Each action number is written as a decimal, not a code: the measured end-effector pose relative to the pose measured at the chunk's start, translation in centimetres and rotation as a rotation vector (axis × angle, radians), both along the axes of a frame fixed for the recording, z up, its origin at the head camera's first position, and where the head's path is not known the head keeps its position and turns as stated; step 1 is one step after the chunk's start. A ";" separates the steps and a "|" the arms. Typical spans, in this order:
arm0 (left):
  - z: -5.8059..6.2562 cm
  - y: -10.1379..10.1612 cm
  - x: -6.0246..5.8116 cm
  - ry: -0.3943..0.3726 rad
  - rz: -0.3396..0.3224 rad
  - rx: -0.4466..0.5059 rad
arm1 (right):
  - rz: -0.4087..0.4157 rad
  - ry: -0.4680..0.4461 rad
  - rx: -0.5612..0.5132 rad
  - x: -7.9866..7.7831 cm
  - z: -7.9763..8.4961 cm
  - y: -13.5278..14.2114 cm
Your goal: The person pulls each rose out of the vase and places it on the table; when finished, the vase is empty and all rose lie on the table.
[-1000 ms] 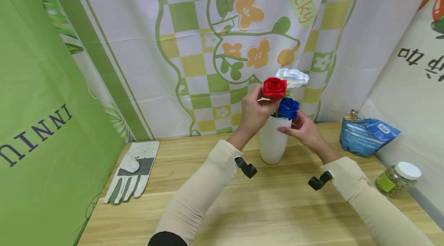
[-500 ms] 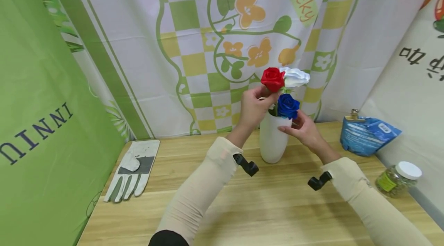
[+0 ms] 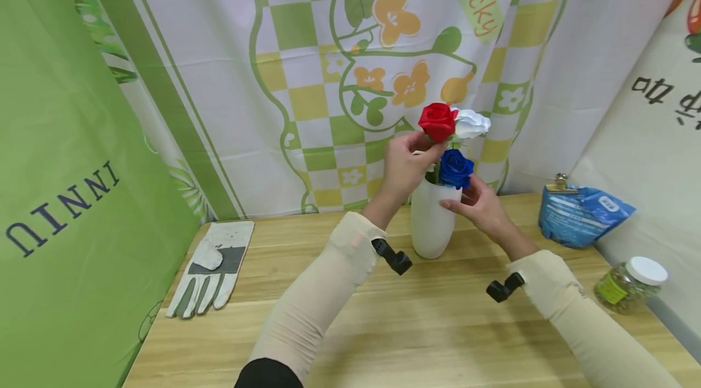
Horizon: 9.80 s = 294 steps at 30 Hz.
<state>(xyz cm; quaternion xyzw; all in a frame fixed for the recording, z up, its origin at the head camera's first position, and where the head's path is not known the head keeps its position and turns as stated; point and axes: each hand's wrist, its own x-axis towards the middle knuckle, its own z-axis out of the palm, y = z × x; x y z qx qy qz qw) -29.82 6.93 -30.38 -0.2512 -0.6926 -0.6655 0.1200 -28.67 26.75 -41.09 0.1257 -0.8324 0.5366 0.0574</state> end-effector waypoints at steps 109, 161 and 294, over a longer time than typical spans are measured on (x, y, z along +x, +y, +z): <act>-13.1 -28.0 0.0 -0.564 0.403 -0.425 | -0.022 0.129 -0.219 -0.1 -2.1 -0.8; -19.5 -31.0 -2.4 -0.696 0.364 -0.875 | -0.014 0.048 -0.276 0.3 -1.9 -1.0; -3.5 -0.2 -4.7 -0.112 0.020 0.036 | -0.062 0.110 -0.220 0.3 -2.4 -1.4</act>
